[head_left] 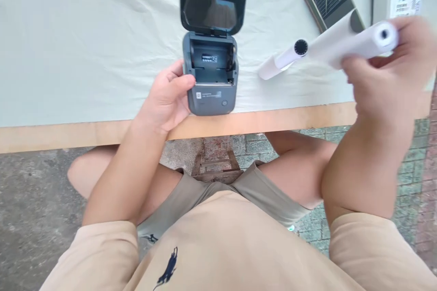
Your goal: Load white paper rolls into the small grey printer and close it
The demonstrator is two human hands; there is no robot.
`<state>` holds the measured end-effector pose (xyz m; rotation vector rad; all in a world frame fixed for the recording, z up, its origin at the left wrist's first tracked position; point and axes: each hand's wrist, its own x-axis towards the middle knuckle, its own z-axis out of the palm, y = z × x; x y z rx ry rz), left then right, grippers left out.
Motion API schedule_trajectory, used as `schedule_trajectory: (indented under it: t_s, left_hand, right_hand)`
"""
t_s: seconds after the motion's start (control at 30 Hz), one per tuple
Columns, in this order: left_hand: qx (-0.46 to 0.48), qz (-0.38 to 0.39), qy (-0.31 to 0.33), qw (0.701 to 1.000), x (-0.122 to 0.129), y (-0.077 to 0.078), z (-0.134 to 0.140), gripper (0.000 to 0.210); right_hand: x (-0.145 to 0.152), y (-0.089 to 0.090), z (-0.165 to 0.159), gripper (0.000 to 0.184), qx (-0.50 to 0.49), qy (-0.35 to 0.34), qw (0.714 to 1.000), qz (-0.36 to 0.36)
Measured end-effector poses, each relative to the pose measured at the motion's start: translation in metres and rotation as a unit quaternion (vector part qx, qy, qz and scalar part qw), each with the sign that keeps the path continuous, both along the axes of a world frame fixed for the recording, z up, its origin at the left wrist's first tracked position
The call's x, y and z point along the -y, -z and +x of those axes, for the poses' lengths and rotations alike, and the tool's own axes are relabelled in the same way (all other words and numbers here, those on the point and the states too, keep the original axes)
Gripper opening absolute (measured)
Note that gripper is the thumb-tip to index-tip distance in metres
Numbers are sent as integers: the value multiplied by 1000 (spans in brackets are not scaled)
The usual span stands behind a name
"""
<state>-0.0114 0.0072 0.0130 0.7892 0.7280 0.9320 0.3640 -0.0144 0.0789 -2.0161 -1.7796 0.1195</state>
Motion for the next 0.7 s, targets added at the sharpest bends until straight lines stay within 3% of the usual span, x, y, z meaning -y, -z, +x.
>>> schedule_trajectory:
  t_s: [0.1,0.2,0.33,0.43,0.53,0.63,0.7]
  left_hand:
    - [-6,14,-9,1000,-1,0,-1,47]
    - [-27,-3,-13,1000,1,-4,-1,54]
    - [-38,-27,-27,999,3,-8,0,53]
    - [-27,-7,-9,1000,3,-7,0,45]
    - [-7,11,-20,1000,3,-5,0,40]
    - [19,10,-50,999,3,-4,2,38]
    - [21,-1,-54,998,3,-5,3,37]
  right_hand:
    - [2,12,3,44,-36,94,994,-47]
    - [8,12,0,43,-17,93,992,-89]
    - [16,-6,-3,33,-2,115,992,-46]
    - [17,-16,-8,31,8,56,988,-146]
    - [16,-19,-5,46,6,34,984,-176]
    - [21,-26,1,78,-20,3,980,-197]
    - [23,-35,-1,79,-25,-20,987,-160]
